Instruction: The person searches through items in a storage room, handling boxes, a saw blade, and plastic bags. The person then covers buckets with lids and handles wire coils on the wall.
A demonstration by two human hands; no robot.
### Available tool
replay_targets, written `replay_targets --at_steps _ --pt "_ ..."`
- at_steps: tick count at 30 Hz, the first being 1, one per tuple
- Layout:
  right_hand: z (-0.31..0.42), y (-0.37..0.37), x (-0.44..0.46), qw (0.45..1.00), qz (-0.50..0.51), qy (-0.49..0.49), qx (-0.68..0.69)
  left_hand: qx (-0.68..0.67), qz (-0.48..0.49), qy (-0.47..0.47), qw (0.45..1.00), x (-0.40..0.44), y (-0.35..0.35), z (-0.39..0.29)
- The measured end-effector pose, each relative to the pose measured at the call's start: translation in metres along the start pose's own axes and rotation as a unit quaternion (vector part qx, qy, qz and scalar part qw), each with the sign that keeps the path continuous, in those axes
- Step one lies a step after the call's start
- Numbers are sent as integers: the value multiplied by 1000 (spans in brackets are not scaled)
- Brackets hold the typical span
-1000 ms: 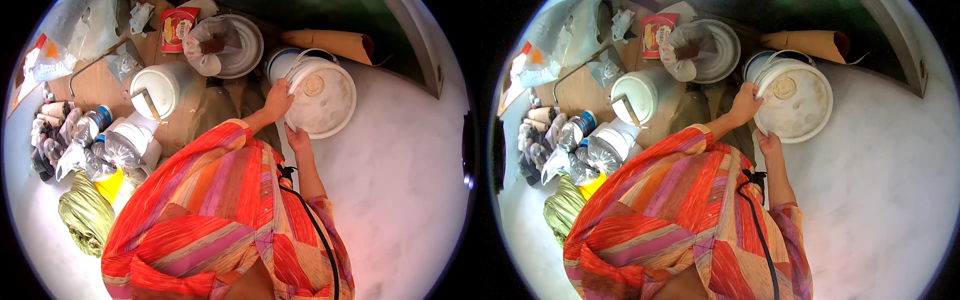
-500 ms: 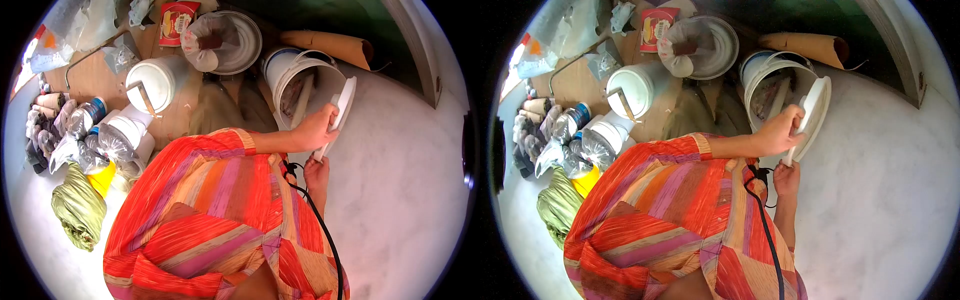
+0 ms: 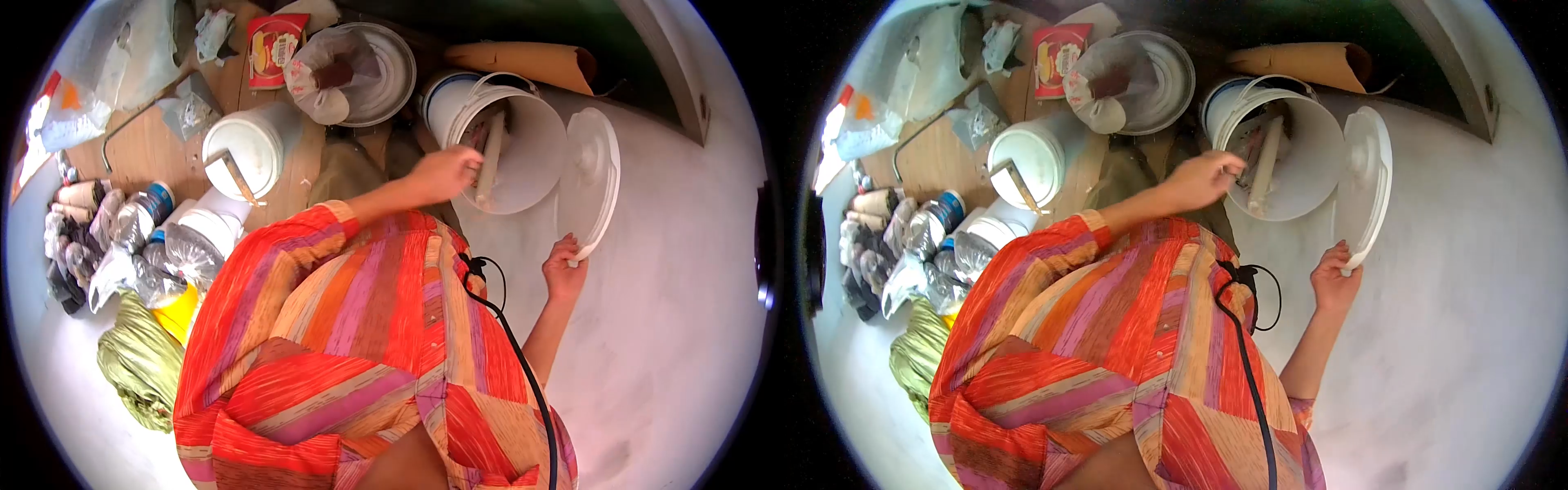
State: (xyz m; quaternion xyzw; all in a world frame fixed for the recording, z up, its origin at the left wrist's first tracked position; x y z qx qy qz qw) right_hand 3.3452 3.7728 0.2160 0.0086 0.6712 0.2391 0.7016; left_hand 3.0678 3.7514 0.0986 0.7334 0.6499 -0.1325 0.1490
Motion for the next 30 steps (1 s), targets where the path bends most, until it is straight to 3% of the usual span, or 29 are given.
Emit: replay_targets --at_steps 2,6,11,14,17,19,22,28,30 --pt "4 3 2 1000 -9 -13 8 123 -11 -4 992 -6 -22 40" --pt "-7 -4 12 999 42 3 -25 128 -7 -30 991 -13 -62 60" --pt "-10 -17 23 998 25 -33 -46 107 2 -65 992 -2 -69 59" --pt "7 -4 15 1000 14 -6 -25 104 -1 -70 992 -3 -68 55" --pt "20 36 -23 996 87 1 1 78 10 -42 996 -13 -71 53" --pt "28 60 -55 977 207 6 55 32 -17 -81 996 -26 -80 61" --pt "5 69 -75 969 225 76 66 90 -49 -124 987 -43 -97 91" --pt "-27 37 -71 983 176 49 8 64 -79 -155 983 -83 -131 105" --pt "-44 17 -68 981 125 123 80 63 -92 -163 980 -96 -144 111"
Point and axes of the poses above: each hand's wrist, its own x-axis towards the middle knuckle, its own y-axis out of the palm, z = x × y, the point moved 4 cm from there along x, towards the middle knuckle, and after that the axes turned 5 degrees about -x, right-handed, at the moved point
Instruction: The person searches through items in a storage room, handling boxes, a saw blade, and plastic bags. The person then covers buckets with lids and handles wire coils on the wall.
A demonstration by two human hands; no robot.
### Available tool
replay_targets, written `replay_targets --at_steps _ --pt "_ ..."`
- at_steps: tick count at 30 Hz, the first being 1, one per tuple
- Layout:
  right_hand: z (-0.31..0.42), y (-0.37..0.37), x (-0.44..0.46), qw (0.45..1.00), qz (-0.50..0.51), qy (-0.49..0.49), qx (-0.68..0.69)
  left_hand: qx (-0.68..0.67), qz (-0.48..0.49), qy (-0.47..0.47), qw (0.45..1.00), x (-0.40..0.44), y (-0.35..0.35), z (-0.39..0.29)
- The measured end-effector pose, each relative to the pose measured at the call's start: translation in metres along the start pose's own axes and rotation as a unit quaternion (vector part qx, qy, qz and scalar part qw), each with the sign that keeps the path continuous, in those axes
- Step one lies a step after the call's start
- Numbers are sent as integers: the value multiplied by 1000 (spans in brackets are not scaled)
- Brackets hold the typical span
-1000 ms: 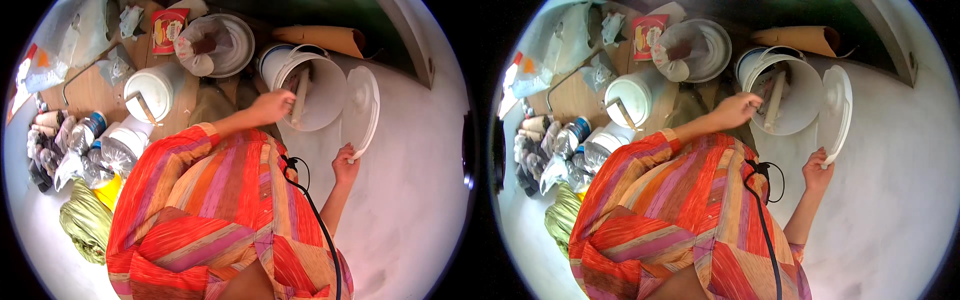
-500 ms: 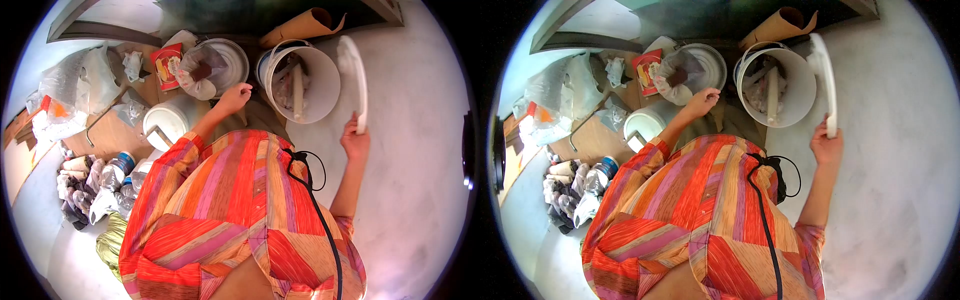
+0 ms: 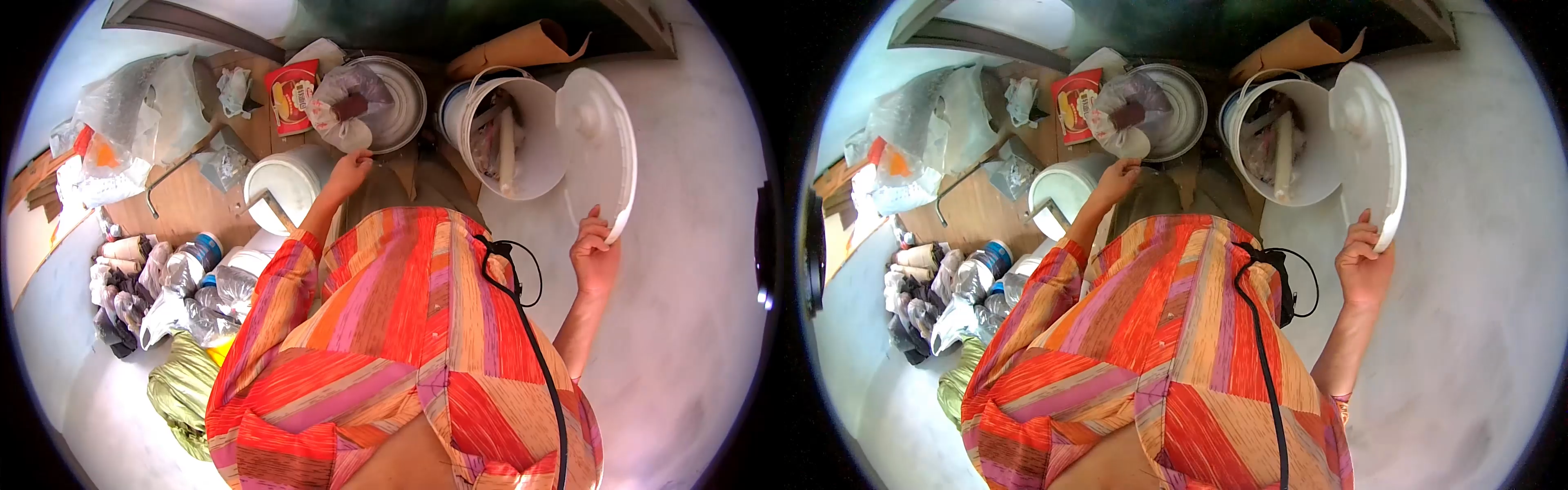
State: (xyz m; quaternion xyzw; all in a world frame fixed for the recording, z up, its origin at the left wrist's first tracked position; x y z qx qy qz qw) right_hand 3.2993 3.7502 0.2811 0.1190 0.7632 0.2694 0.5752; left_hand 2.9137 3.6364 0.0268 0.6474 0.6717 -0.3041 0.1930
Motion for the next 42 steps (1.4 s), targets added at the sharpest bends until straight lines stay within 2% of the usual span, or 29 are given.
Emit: replay_targets --at_steps 2,5,7,9,12,16,19,21,22,24,26,28,29,32,33,34,35,37,38,40,42 --pt "-15 -17 -5 999 -24 -32 0 5 -7 -4 1000 3 -18 16" --pt "-45 -45 -28 995 -2 -95 19 25 30 8 999 16 -36 53" --pt "-70 -59 -47 991 39 -115 55 103 73 46 991 23 -53 63" --pt "-93 -78 -67 987 63 -135 68 115 77 36 990 38 -73 75" --pt "-119 -122 -83 984 35 -156 80 161 51 0 986 50 -103 74" --pt "-152 -169 -88 973 -34 -163 159 242 22 13 970 87 -125 78" --pt "-162 -190 -86 963 -83 -177 185 252 18 43 967 121 -112 88" --pt "-169 -200 -81 958 -105 -187 188 342 -10 85 936 146 -96 87" --pt "-172 -205 -77 954 -123 -196 191 342 -4 87 936 160 -88 87" --pt "-177 -210 -82 949 -142 -208 192 377 -97 113 914 173 -72 80" --pt "-181 -222 -85 947 -152 -214 185 363 -78 88 924 196 -60 84" --pt "-191 -227 -89 942 -163 -227 188 333 -124 -83 931 213 -64 104" --pt "-195 -232 -90 940 -172 -221 196 354 -145 -133 914 220 -67 110" --pt "-203 -248 -82 939 -191 -204 199 331 -143 -107 926 254 -67 191" --pt "-204 -253 -75 938 -187 -202 209 343 -139 -45 928 254 -68 187" --pt "-206 -257 -70 937 -186 -200 220 346 -134 -50 927 252 -66 188" --pt "-207 -256 -61 927 -188 -199 257 332 -113 -58 935 236 -67 160" --pt "-204 -266 -45 927 -223 -200 225 334 -87 -66 936 224 -70 149" --pt "-203 -270 -36 924 -255 -214 189 309 -87 -69 944 216 -71 148" --pt "-197 -285 -18 929 -257 -225 143 70 20 -151 986 199 -60 157" --pt "-204 -282 6 917 -295 -238 122 -59 50 -254 964 140 -42 100"
Point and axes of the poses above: each hand's wrist, its own x-axis towards the middle knuckle, its own y-axis out of the palm, z = x × y, the point moved 4 cm from there along x, towards the middle knuckle, and after that the axes turned 5 degrees about -x, right-handed, at the moved point
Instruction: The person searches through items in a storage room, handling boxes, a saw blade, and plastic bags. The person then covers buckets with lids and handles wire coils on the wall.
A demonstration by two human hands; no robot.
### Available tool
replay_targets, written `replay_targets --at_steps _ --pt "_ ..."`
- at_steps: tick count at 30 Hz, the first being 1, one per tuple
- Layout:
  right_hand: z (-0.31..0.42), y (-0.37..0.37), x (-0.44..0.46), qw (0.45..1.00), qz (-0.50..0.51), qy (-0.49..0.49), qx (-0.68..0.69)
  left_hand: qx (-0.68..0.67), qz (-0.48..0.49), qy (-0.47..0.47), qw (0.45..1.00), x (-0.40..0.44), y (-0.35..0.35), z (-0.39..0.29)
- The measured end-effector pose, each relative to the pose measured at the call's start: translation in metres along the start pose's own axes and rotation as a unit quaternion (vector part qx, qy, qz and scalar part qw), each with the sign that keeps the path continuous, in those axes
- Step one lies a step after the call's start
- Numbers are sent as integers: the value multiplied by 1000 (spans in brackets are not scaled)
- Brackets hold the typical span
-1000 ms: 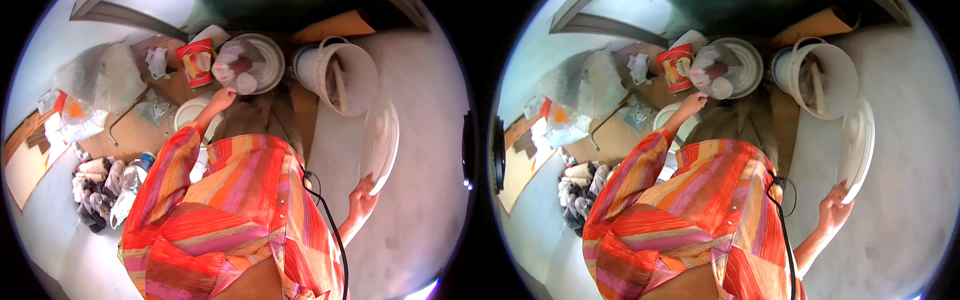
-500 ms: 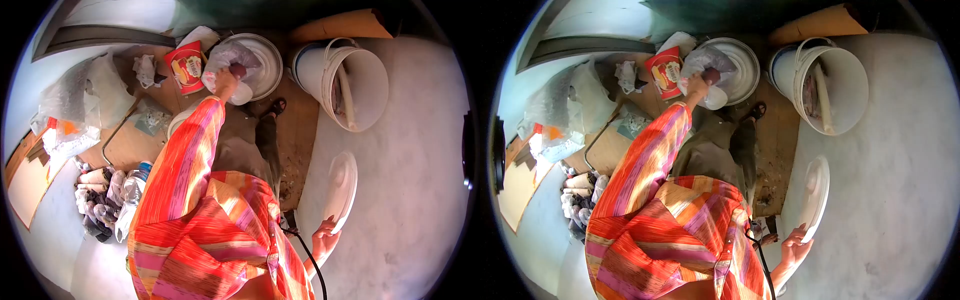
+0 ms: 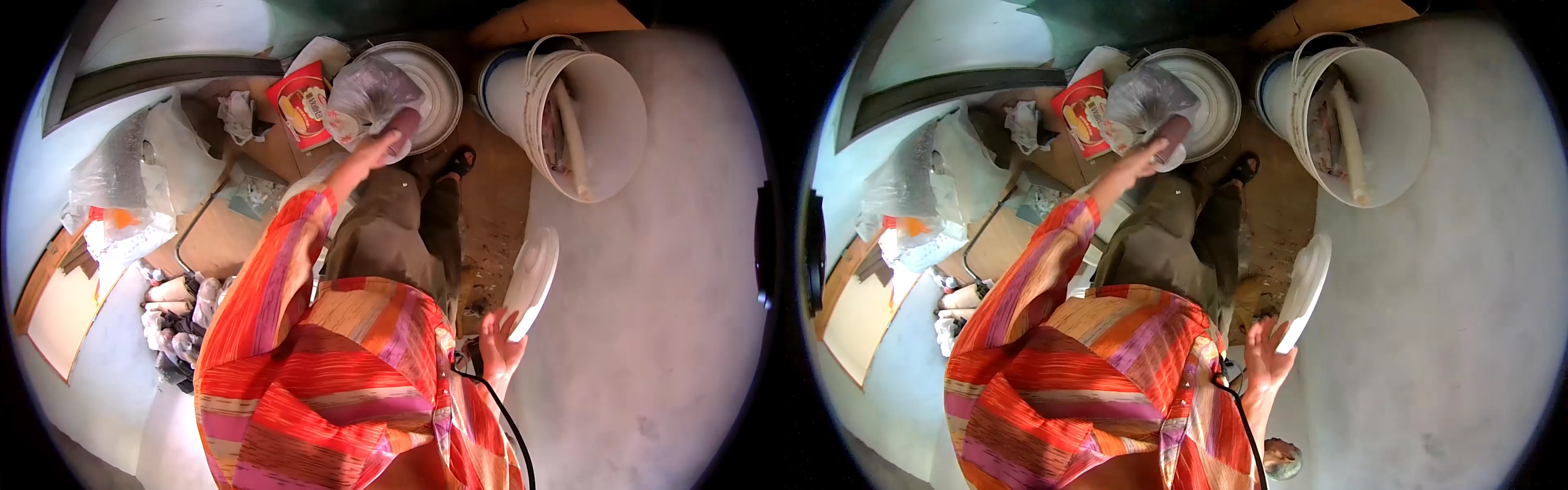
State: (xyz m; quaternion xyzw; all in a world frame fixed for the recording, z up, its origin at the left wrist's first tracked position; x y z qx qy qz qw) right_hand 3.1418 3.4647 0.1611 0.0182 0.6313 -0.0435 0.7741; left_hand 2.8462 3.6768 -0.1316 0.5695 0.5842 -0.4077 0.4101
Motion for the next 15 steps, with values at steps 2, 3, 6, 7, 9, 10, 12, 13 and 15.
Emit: replay_targets --at_steps 2,3,6,7,9,10,12,13,15 --pt "-20 10 12 999 13 33 3 -19 138 -44 989 -42 29 5" --pt "-26 9 24 997 54 56 4 61 186 -48 979 -63 43 5" --pt "-41 13 48 989 129 29 -68 455 242 63 855 -144 92 -21" --pt "-43 11 62 983 164 40 -70 497 266 92 821 -162 108 -13" --pt "-44 12 79 969 212 -6 -125 540 339 91 765 -200 133 -4" --pt "-45 20 83 957 243 -38 -154 542 386 62 744 -218 142 0" --pt "-33 -4 101 964 197 -57 -169 575 338 197 719 -238 158 29" --pt "-28 -14 110 964 198 -47 -172 575 367 203 702 -240 163 36" --pt "-18 -22 120 959 230 -18 -164 546 422 177 702 -241 162 34"
Point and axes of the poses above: each hand's wrist, its own x-axis towards the middle knuckle, its own y-axis out of the palm, z = x × y, the point moved 4 cm from there along x, towards the middle knuckle, and after that the axes turned 5 degrees about -x, right-handed, at the moved point
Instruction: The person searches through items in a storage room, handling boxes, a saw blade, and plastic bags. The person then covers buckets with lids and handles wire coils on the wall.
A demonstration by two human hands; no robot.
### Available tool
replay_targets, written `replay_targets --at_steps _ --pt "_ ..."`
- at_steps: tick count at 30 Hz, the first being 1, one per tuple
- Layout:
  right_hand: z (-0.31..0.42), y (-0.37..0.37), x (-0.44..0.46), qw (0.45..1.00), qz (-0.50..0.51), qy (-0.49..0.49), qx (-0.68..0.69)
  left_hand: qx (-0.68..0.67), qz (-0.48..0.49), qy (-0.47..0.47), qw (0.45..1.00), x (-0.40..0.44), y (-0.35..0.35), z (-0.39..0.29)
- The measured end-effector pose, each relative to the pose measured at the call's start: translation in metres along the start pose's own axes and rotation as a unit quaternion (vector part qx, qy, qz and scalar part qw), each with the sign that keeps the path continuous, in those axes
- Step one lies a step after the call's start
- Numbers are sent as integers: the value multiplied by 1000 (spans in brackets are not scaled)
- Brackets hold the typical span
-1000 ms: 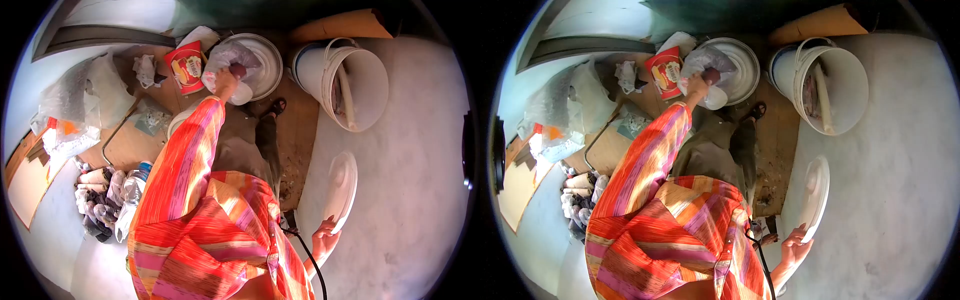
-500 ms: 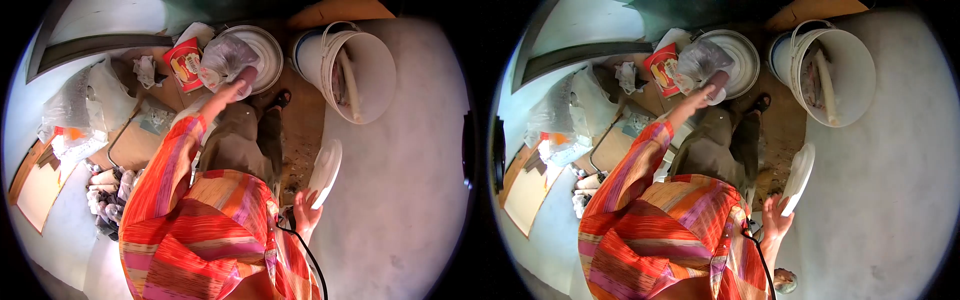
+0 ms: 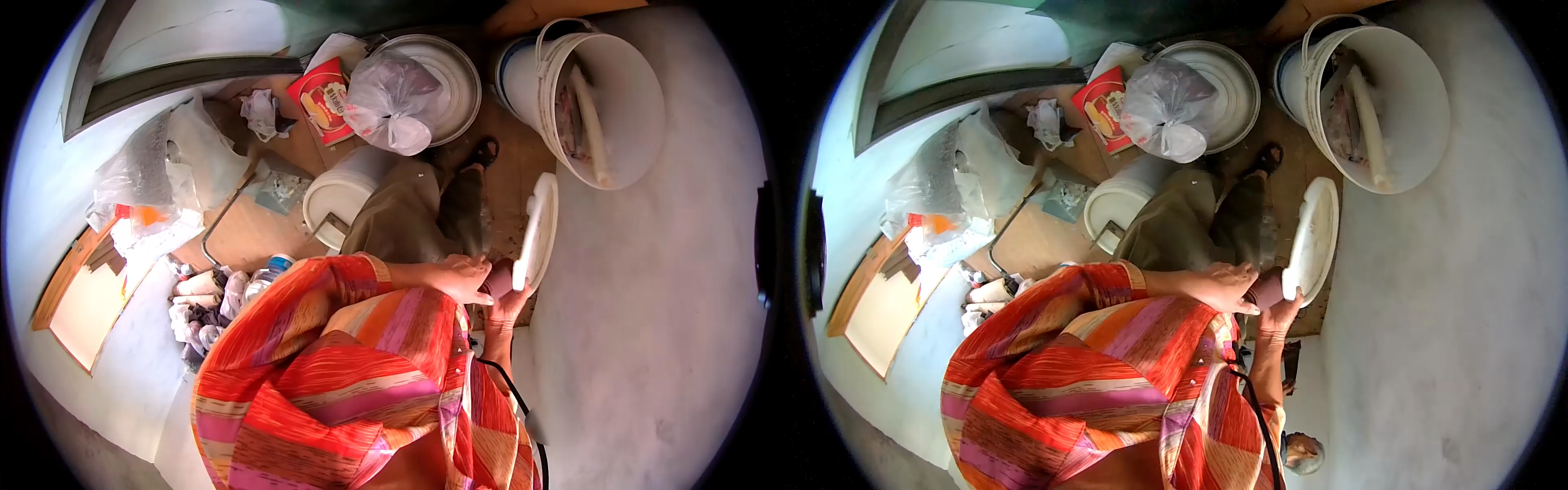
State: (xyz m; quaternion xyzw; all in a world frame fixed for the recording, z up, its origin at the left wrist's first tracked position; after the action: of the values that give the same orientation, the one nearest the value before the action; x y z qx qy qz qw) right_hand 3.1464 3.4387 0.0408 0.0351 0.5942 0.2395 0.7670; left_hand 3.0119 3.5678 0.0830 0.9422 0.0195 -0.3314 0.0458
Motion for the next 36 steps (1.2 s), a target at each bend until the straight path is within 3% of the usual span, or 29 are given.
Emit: replay_targets --at_steps 1,2,5,6,8,9,11,12,14,18,21,25,26,27,28,32,33,36 --pt "2 -5 -1 1000 5 1 17 -39 49 29 998 -2 -2 -2" --pt "5 -9 -1 999 8 12 35 -117 27 63 991 6 -3 13" --pt "5 -11 -7 994 14 27 101 -68 -235 -80 966 18 -74 84" --pt "5 -10 -10 994 4 31 106 -86 -332 -66 937 29 -95 137" --pt "5 -14 -12 992 -5 39 121 -42 -545 -199 813 43 -122 244" --pt "4 -14 -14 992 -6 35 123 -59 -510 -229 827 43 -149 274" --pt "4 -17 -22 990 -100 23 96 -101 -517 -369 766 51 -167 320" --pt "3 -18 -23 988 -116 29 101 -102 -515 -364 769 60 -175 338" --pt "2 -19 -28 989 -115 24 93 -126 -425 -331 833 81 -176 365" --pt "3 -17 -44 986 -142 1 86 -85 -432 -373 817 76 -177 369" --pt "6 -30 -46 984 -153 -7 88 -29 -350 -409 842 57 -193 353" --pt "11 -57 -46 986 -132 -15 99 17 -354 -376 856 37 -197 368" --pt "13 -60 -47 986 -139 -24 95 9 -375 -314 872 26 -197 365" --pt "13 -70 -44 992 -82 -22 96 1 -394 -248 885 14 -200 356" --pt "13 -72 -42 990 -95 -24 102 -53 -395 -227 889 -4 -203 337" --pt "21 -74 -42 988 -111 -32 102 -33 -477 -168 862 -49 -219 274" --pt "21 -79 -42 989 -90 -26 112 -25 -476 -167 863 -61 -220 257" --pt "24 -81 -43 989 -60 -45 131 -170 -418 -115 885 -101 -216 201"
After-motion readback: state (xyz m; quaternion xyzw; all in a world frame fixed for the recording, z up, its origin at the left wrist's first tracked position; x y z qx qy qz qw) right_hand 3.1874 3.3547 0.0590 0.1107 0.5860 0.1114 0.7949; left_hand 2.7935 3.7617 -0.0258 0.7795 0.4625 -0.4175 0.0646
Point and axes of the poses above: each hand's wrist, its own x-axis towards the middle knuckle, its own y-axis out of the palm, z = x × y, the point moved 4 cm from there along x, towards the middle knuckle, and after that the axes turned 5 degrees about -x, right-handed, at the moved point
